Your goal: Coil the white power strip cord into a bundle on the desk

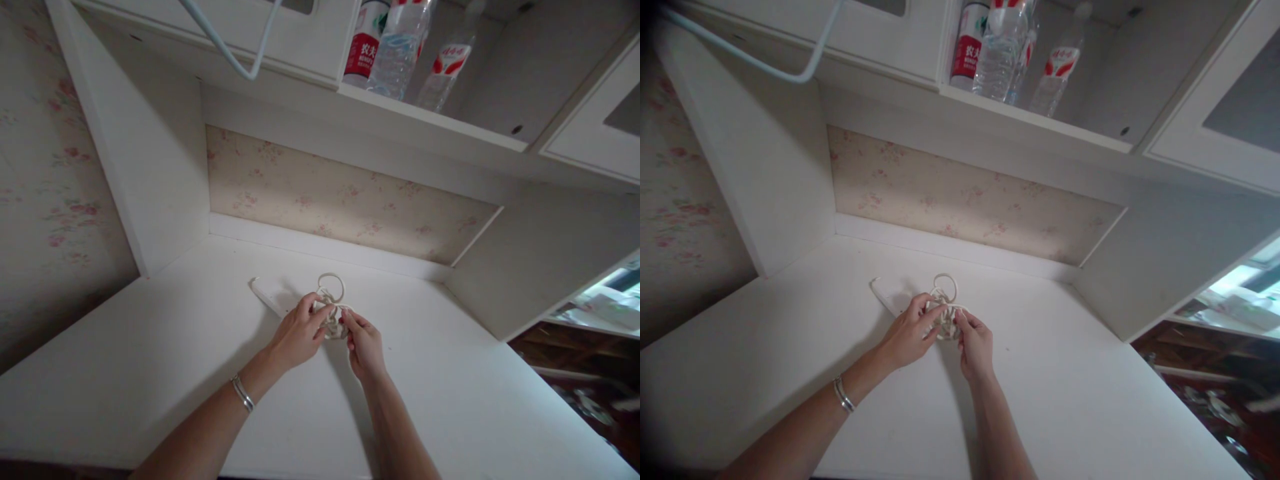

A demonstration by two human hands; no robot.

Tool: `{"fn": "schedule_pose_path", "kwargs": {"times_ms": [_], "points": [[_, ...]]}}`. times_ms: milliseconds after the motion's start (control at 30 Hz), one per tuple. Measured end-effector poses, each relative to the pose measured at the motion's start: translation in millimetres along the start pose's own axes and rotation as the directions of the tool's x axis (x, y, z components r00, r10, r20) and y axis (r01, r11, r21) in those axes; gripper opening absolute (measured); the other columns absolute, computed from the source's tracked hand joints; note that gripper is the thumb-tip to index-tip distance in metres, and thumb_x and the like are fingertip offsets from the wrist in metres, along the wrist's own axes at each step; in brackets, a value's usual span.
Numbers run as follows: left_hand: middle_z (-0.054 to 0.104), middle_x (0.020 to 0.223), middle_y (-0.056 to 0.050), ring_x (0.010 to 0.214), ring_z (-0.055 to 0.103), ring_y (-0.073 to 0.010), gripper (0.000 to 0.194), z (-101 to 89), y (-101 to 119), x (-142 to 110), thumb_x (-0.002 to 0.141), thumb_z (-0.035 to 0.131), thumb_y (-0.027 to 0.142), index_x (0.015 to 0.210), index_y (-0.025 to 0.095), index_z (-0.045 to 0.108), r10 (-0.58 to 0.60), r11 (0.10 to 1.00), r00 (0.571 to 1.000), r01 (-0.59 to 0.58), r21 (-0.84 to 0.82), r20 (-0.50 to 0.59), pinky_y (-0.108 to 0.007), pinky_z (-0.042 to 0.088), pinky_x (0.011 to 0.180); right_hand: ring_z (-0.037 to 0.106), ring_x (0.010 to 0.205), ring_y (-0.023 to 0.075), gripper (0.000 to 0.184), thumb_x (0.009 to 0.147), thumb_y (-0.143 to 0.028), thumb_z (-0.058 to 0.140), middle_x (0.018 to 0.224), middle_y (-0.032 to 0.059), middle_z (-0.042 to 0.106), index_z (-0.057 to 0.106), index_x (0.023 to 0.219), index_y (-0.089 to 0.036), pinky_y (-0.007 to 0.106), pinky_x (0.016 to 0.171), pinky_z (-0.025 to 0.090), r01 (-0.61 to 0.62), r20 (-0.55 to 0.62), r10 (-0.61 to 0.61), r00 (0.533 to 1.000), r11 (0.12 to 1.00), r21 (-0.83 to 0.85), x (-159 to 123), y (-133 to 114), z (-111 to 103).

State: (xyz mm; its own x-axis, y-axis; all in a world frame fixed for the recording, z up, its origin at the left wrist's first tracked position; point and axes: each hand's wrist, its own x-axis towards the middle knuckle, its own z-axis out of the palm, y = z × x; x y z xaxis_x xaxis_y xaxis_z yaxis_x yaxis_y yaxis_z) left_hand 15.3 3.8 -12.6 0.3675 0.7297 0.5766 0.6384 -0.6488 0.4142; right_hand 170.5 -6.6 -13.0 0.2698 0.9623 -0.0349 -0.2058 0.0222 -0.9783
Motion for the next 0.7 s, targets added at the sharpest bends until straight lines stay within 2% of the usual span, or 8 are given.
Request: {"fn": "schedule_pose_path", "kwargs": {"times_ms": [100, 167, 300, 400, 500, 567, 633, 700], "points": [[0.034, 0.129, -0.008, 0.104, 0.051, -0.0200, 0.063, 0.2, -2, 1, 0.071, 0.055, 0.005, 0.129, 0.029, 0.046, -0.022, 1.000, 1.000, 0.022, -0.011, -0.007, -0.037, 0.045, 0.094, 0.027, 0.036, 0.0004, 0.027, 0.067, -0.039, 0.073, 0.059, -0.0033, 0.056, 0.066, 0.070, -0.014, 0.013, 0.028, 0.018, -0.079, 0.039, 0.076, 0.996, 0.993, 0.083, 1, -3, -2], [0.032, 0.132, -0.008, 0.109, 0.049, -0.0212, 0.068, -0.3, -6, 1, 0.069, 0.053, 0.002, 0.131, 0.030, 0.043, -0.012, 1.000, 1.000, 0.012, 0.004, 0.010, -0.038, 0.043, 0.097, 0.026, 0.034, -0.0003, 0.023, 0.070, -0.036, 0.070, 0.060, -0.0033, 0.057, 0.066, 0.073, -0.014, 0.011, 0.026, 0.019, -0.172, 0.086, 0.162, 0.983, 0.977, 0.128, 2, -6, -4], [0.032, 0.134, -0.009, 0.110, 0.049, -0.0220, 0.065, -3.5, -13, 1, 0.073, 0.049, 0.002, 0.133, 0.028, 0.041, 0.003, 0.999, 0.999, -0.004, 0.045, 0.037, -0.039, 0.043, 0.098, 0.022, 0.030, -0.0012, 0.018, 0.074, -0.031, 0.065, 0.063, -0.0036, 0.058, 0.065, 0.080, -0.014, 0.010, 0.024, 0.022, -0.391, 0.255, 0.350, 0.901, 0.911, 0.132, 6, -15, -13], [0.033, 0.134, -0.009, 0.108, 0.051, -0.0215, 0.064, -5.6, -15, 2, 0.076, 0.046, 0.002, 0.133, 0.028, 0.040, 0.025, 0.998, 0.998, -0.029, 0.061, 0.055, -0.038, 0.044, 0.096, 0.020, 0.029, -0.0014, 0.022, 0.074, -0.034, 0.066, 0.058, -0.0046, 0.055, 0.063, 0.076, -0.012, 0.010, 0.022, 0.019, -0.393, 0.346, 0.354, 0.869, 0.919, 0.044, 8, -19, -23], [0.031, 0.136, -0.008, 0.106, 0.053, -0.0198, 0.065, -4.1, -16, 3, 0.076, 0.044, 0.001, 0.135, 0.029, 0.038, 0.046, 0.998, 0.997, -0.048, 0.030, 0.065, -0.037, 0.044, 0.096, 0.022, 0.028, -0.0008, 0.027, 0.074, -0.037, 0.067, 0.051, -0.0053, 0.051, 0.062, 0.070, -0.011, 0.011, 0.022, 0.017, -0.319, 0.348, 0.304, 0.887, 0.948, -0.013, 9, -21, -30], [0.030, 0.137, -0.009, 0.105, 0.053, -0.0186, 0.068, -1.0, -17, 5, 0.076, 0.043, 0.000, 0.137, 0.028, 0.033, -0.002, 1.000, 0.999, 0.001, 0.014, 0.033, -0.035, 0.044, 0.094, 0.022, 0.028, -0.0008, 0.026, 0.073, -0.036, 0.067, 0.052, -0.0050, 0.053, 0.063, 0.072, -0.011, 0.011, 0.022, 0.018, -0.308, 0.339, 0.281, 0.898, 0.951, 0.028, 8, -22, -31], [0.036, 0.133, -0.011, 0.105, 0.053, -0.0185, 0.071, 2.3, -17, 6, 0.076, 0.042, 0.001, 0.141, 0.025, 0.024, -0.069, 0.997, 0.998, 0.069, 0.024, 0.007, -0.034, 0.045, 0.093, 0.021, 0.027, -0.0011, 0.022, 0.073, -0.033, 0.067, 0.054, -0.0047, 0.055, 0.063, 0.074, -0.011, 0.011, 0.022, 0.018, -0.375, 0.370, 0.316, 0.874, 0.922, 0.100, 8, -24, -31], [0.045, 0.123, -0.011, 0.103, 0.053, -0.0193, 0.071, 3.6, -16, 6, 0.078, 0.042, 0.002, 0.142, 0.022, 0.020, -0.098, 0.993, 0.995, 0.096, 0.061, 0.017, -0.034, 0.044, 0.090, 0.019, 0.026, -0.0011, 0.020, 0.074, -0.030, 0.065, 0.053, -0.0050, 0.055, 0.063, 0.075, -0.011, 0.011, 0.022, 0.017, -0.485, 0.431, 0.384, 0.816, 0.862, 0.150, 9, -25, -32]]}}
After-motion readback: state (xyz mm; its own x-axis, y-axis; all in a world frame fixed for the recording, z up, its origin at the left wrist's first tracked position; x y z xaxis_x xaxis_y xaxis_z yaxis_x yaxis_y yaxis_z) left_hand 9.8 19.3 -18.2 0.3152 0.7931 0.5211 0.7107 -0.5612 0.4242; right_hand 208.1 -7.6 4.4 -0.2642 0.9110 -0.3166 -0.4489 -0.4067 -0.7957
